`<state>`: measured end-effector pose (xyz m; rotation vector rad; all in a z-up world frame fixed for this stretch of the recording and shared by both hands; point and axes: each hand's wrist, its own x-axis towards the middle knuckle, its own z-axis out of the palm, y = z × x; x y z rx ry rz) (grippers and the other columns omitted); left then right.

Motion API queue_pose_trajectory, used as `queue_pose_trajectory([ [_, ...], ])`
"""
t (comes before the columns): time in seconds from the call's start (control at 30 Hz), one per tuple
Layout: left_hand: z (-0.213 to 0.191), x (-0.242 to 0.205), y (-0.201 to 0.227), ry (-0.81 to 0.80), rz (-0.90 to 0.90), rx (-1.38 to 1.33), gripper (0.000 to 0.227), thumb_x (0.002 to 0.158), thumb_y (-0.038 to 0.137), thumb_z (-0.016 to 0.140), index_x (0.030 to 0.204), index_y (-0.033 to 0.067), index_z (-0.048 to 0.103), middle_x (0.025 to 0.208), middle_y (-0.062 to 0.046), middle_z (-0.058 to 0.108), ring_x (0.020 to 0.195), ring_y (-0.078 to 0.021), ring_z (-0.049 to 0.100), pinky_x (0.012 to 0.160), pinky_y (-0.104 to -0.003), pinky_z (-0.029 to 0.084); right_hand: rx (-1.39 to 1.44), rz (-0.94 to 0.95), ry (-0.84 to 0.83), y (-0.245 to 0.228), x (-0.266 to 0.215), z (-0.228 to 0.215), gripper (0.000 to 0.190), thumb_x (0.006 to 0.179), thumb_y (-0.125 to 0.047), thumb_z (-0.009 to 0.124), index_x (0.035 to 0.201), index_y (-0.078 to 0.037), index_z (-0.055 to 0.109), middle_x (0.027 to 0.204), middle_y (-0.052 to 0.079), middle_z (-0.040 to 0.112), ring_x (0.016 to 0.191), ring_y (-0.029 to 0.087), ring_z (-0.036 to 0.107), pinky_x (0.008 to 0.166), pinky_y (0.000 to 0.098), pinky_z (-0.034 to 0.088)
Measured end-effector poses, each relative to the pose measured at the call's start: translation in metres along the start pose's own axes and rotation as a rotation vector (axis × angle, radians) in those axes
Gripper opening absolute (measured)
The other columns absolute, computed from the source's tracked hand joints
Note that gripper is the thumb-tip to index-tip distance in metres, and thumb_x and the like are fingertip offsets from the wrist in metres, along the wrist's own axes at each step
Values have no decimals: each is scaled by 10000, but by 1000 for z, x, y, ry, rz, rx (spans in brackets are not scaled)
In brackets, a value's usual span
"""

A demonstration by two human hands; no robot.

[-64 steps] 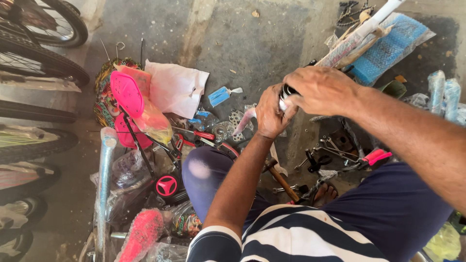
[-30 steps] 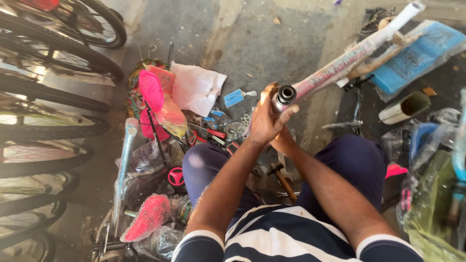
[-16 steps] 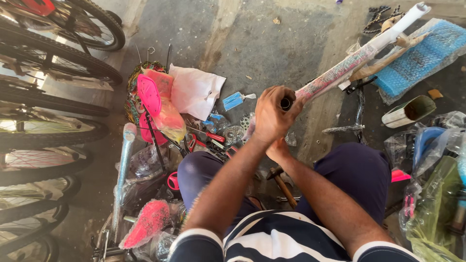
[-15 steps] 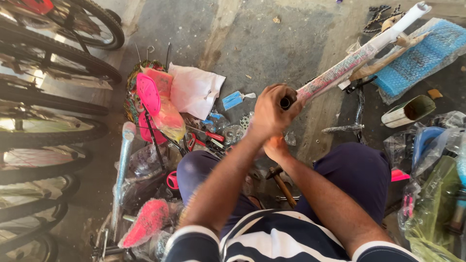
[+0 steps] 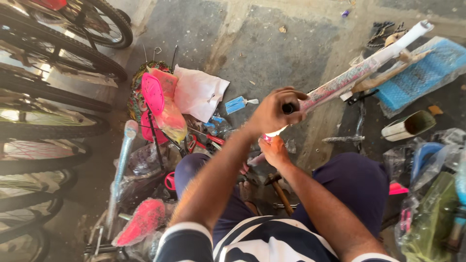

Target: The person inserts a bearing into the head tube of a bicycle frame and then uses a red pipe wrench to tighten it. The person is sitting on the floor surrounded by bicycle parts and tools.

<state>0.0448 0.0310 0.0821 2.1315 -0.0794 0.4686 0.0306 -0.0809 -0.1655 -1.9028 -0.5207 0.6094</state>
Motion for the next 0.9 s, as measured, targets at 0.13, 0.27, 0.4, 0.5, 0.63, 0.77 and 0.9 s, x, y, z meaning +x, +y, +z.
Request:
queue_pose_trajectory([
  [0.13, -11, 6, -3, -221, -114, -55, 298, 776, 337, 819, 832, 73, 691, 1191, -68, 731, 1044, -305, 693, 874, -422, 536, -66, 133, -47, -8, -5, -4, 414, 924, -389, 683, 898, 24, 678, 729, 191, 708, 718, 326, 732, 678, 451, 545],
  [0.27, 36, -19, 26, 419, -302, 389, 358, 733, 394, 877, 796, 82, 714, 991, -68, 736, 1023, -320, 673, 929, -454, 481, -284, -436, 196, -8, 1, 0, 533, 841, -427, 756, 1063, 53, 695, 883, 247, 721, 788, 387, 706, 642, 469, 534],
  [0.4, 27, -11, 13, 237, -101, 224, 258, 793, 303, 803, 788, 84, 668, 1196, -48, 743, 1173, -282, 661, 1015, -421, 492, 0, -366, 85, 0, 0, -2, 387, 927, -347, 641, 1095, 0, 675, 977, 196, 723, 905, 364, 699, 753, 464, 537],
  [0.5, -8, 7, -3, -195, -71, 37, 278, 775, 338, 788, 780, 93, 657, 1278, -37, 728, 1168, -232, 676, 1008, -395, 516, -163, 237, -92, -3, -5, -1, 457, 945, -418, 666, 1010, 33, 697, 926, 262, 759, 899, 375, 760, 830, 465, 563],
  [0.63, 12, -6, 21, 84, -263, 285, 337, 772, 413, 821, 850, 108, 699, 1208, -47, 724, 1166, -243, 651, 1058, -434, 431, -183, -158, 47, -13, 0, -9, 490, 890, -404, 680, 1095, 41, 684, 975, 249, 762, 909, 388, 749, 797, 458, 563],
  [0.77, 45, -23, 30, 493, -237, 422, 298, 809, 400, 827, 851, 118, 738, 1260, -54, 711, 1300, -316, 583, 1142, -472, 322, -611, -905, 435, -19, 0, -9, 566, 900, -419, 672, 1146, 92, 683, 1019, 260, 751, 905, 377, 730, 747, 416, 558],
  [0.9, 21, -10, -4, 112, -111, 232, 276, 813, 367, 823, 798, 110, 725, 1365, -80, 709, 1378, -340, 549, 1194, -499, 300, 83, 20, -129, -20, -1, -11, 290, 880, -252, 618, 938, 15, 713, 770, 121, 750, 738, 294, 766, 661, 435, 560],
])
